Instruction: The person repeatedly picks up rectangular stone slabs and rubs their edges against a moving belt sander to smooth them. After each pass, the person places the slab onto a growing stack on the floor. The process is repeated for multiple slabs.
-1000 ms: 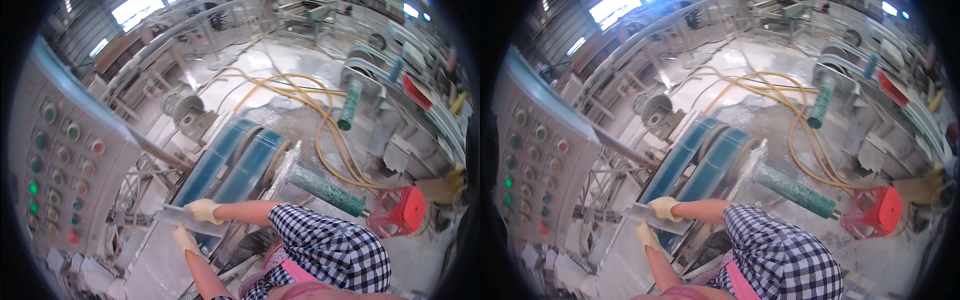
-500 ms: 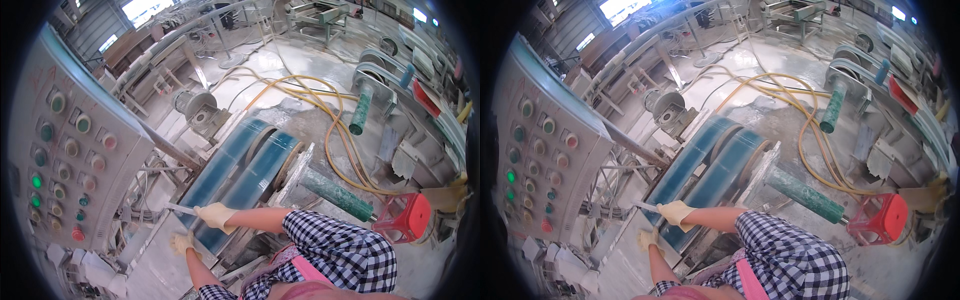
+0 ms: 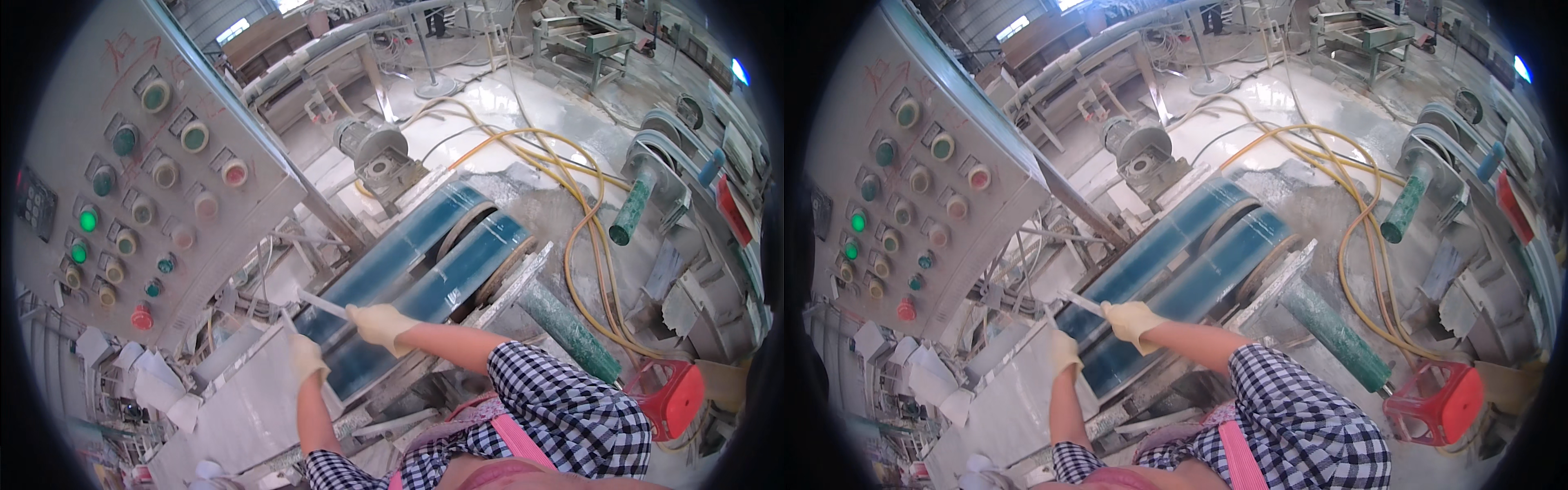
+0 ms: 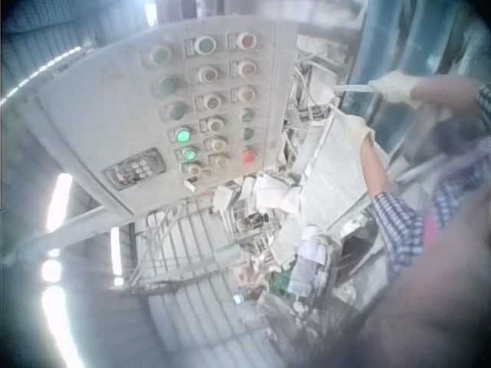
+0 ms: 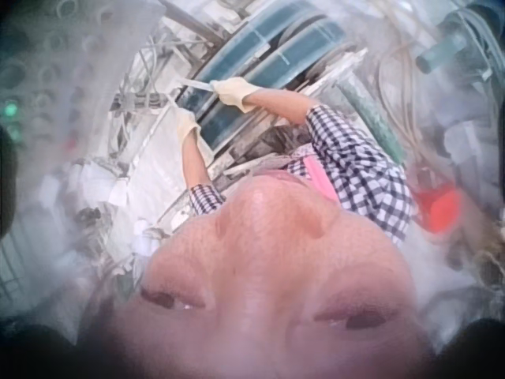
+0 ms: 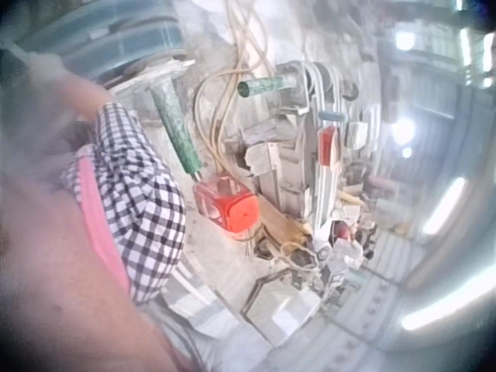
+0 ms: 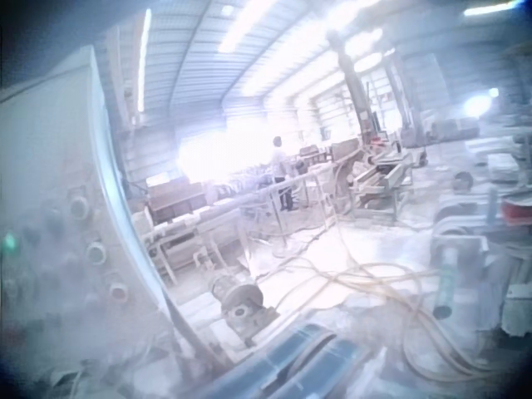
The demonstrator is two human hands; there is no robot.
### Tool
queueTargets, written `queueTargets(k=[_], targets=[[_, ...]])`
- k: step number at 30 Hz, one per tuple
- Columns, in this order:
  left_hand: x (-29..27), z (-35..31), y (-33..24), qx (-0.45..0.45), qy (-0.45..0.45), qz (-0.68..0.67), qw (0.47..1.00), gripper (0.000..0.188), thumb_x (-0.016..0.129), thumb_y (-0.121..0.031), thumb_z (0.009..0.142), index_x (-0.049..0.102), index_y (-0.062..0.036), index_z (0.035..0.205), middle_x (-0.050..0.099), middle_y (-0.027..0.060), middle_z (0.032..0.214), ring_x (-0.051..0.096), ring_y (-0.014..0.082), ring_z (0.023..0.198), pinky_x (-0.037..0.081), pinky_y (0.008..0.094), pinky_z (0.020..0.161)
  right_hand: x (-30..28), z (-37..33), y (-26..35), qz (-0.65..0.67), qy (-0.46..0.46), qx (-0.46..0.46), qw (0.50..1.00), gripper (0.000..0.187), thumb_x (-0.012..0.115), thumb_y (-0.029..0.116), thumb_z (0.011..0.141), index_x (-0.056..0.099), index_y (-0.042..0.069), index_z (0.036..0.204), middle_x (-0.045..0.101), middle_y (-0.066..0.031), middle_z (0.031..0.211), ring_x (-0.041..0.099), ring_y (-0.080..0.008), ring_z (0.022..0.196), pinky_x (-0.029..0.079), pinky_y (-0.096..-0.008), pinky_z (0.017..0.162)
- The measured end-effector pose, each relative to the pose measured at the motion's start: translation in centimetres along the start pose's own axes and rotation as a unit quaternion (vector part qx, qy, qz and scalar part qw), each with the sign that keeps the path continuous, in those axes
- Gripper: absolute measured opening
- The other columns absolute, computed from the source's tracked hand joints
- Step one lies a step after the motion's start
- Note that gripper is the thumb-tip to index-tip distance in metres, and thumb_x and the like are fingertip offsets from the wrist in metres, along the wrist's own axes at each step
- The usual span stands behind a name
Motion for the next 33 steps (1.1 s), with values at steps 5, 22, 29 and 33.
queueTargets(k=[5, 22, 29, 33], targets=[[-3.4, -0.3, 4.3, 0.044, -0.096, -0.308, 0.945, 0.024, 0.051, -0.01, 0.082, 0.065, 0.0035, 0.096, 0.067, 0.0157, 0.081, 0.068, 0.0299, 0.07, 0.052, 0.0401, 0.062, -0.5, 0.2, 0.1, 0.046, 0.001, -0.001, 0.999, 0.024, 0.046, 0.023, 0.098, 0.053, 0.003, 0.11, 0.069, -0.0218, 0.096, 0.066, -0.0427, 0.091, 0.053, -0.0511, 0.078], [-1.6, -3.2, 1.4, 0.012, -0.219, -0.091, 0.971, 0.059, 0.069, -0.035, 0.085, 0.053, -0.0036, 0.133, 0.06, 0.0202, 0.126, 0.056, 0.0336, 0.12, 0.044, 0.0411, 0.102, -0.5, 0.9, -0.7, 0.009, -0.035, -0.056, 0.998, 0.033, 0.057, 0.03, 0.092, 0.049, 0.004, 0.11, 0.068, -0.0223, 0.089, 0.065, -0.0448, 0.083, 0.052, -0.0524, 0.075], [-0.1, -1.0, 7.9, -0.173, -0.09, 0.02, 0.981, 0.092, 0.083, -0.05, 0.069, 0.041, -0.01, 0.14, 0.053, 0.0187, 0.135, 0.053, 0.0365, 0.124, 0.043, 0.0422, 0.105, -1.0, 0.8, -0.8, 0.004, -0.026, -0.053, 0.998, 0.031, 0.054, 0.03, 0.093, 0.047, 0.005, 0.109, 0.067, -0.0233, 0.087, 0.064, -0.0467, 0.079, 0.049, -0.0549, 0.074], [0.1, 0.7, 8.0, -0.168, -0.026, 0.011, 0.985, 0.085, 0.082, -0.046, 0.072, 0.045, -0.0007, 0.132, 0.054, 0.022, 0.133, 0.053, 0.0351, 0.125, 0.047, 0.0433, 0.102, -1.1, 0.8, -0.9, 0.002, -0.036, -0.068, 0.997, 0.032, 0.055, 0.031, 0.093, 0.046, 0.006, 0.109, 0.067, -0.0223, 0.086, 0.064, -0.0466, 0.079, 0.049, -0.0549, 0.073]])
Point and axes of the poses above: each hand's wrist, its own z-axis towards the middle knuckle, its own x-axis out of the palm, y = z × x, the point moved 8 cm from there along z, towards the middle knuckle
